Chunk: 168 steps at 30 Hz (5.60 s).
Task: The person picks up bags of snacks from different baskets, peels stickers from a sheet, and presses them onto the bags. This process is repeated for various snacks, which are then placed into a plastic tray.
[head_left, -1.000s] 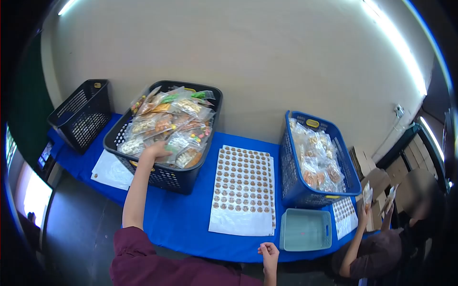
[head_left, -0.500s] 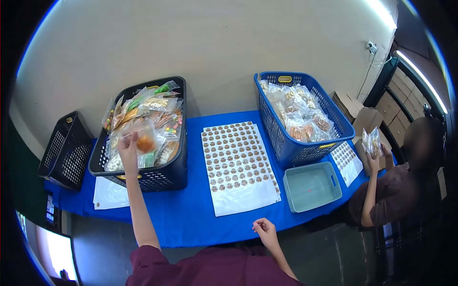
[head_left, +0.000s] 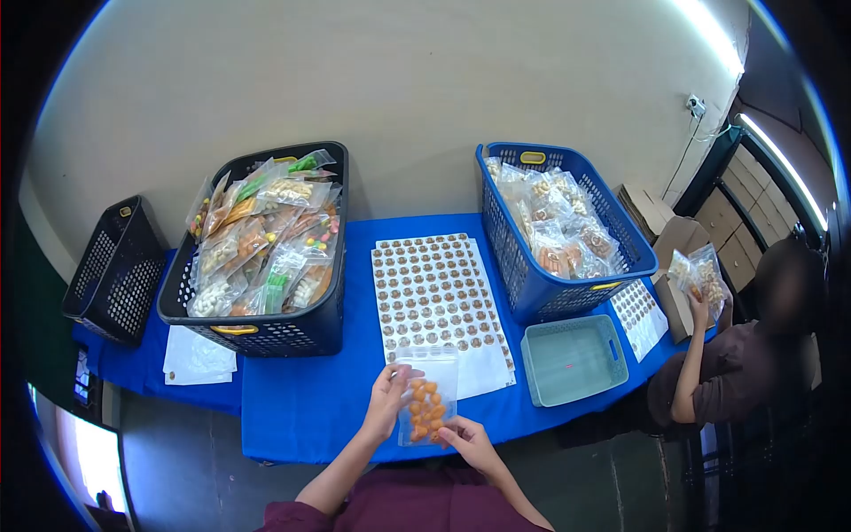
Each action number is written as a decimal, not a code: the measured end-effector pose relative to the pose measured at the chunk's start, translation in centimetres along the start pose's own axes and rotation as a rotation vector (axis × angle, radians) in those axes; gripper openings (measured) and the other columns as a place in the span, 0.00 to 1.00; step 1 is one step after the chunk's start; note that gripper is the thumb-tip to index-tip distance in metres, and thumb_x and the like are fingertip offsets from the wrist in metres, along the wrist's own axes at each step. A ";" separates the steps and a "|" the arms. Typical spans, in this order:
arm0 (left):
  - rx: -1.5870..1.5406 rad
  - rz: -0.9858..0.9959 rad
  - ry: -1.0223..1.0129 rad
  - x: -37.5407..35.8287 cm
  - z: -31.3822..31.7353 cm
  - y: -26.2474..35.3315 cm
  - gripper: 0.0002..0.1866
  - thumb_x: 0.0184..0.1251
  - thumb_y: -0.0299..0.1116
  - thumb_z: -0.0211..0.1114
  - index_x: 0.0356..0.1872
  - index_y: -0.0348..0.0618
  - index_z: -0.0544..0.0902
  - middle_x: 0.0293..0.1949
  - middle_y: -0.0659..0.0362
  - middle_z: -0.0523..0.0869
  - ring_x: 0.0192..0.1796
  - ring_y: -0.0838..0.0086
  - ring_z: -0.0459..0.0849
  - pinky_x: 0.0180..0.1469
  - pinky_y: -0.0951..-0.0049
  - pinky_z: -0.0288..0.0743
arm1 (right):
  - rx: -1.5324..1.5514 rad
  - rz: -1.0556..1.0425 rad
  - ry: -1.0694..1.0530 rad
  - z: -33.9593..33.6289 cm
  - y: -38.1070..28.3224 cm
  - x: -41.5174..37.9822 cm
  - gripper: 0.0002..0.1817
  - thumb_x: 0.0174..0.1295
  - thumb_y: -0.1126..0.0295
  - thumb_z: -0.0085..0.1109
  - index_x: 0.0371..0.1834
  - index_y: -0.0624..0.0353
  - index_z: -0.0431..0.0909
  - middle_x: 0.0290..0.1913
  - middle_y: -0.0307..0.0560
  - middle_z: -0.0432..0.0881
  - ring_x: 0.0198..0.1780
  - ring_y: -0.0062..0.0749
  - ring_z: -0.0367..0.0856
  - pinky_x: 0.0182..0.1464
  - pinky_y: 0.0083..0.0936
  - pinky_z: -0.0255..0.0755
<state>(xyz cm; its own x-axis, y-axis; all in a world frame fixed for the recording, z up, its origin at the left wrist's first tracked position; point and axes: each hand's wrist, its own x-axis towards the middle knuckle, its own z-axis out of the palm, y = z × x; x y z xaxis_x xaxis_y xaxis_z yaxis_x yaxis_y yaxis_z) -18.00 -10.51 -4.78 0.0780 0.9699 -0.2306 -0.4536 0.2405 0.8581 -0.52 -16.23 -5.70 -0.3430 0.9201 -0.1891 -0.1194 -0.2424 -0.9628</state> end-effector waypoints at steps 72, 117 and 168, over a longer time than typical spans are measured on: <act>0.059 0.135 -0.018 0.6 -0.5 0.6 0.27 0.57 0.20 0.59 0.57 0.32 0.60 0.50 0.51 0.74 0.52 0.71 0.75 0.54 0.73 0.70 | 0.057 0.168 0.036 -8.1 6.2 6.4 0.05 0.57 0.73 0.55 0.35 0.60 0.73 0.34 0.41 0.78 0.34 0.18 0.73 0.38 0.15 0.67; 0.129 0.110 -0.193 4.7 26.4 -6.1 0.19 0.65 0.30 0.54 0.55 0.33 0.66 0.48 0.55 0.77 0.50 0.77 0.75 0.52 0.77 0.70 | -0.256 -0.316 0.233 -24.5 -16.0 -1.4 0.15 0.50 0.78 0.62 0.41 0.64 0.72 0.27 0.40 0.80 0.29 0.13 0.73 0.31 0.11 0.61; 0.276 0.360 -0.087 5.0 31.9 -10.8 0.11 0.60 0.31 0.61 0.40 0.36 0.73 0.31 0.65 0.77 0.32 0.88 0.73 0.32 0.87 0.67 | -0.641 -0.652 0.618 -28.3 -13.9 -4.1 0.10 0.47 0.73 0.63 0.32 0.60 0.75 0.40 0.46 0.70 0.43 0.32 0.69 0.43 0.24 0.64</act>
<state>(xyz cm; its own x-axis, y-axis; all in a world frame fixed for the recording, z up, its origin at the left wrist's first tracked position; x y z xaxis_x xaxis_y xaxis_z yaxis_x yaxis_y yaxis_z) 15.63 -7.08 -0.61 0.0381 0.9903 0.1335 -0.2133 -0.1225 0.9693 28.91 -7.94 3.03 0.1562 0.8519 0.4999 0.4586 0.3857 -0.8006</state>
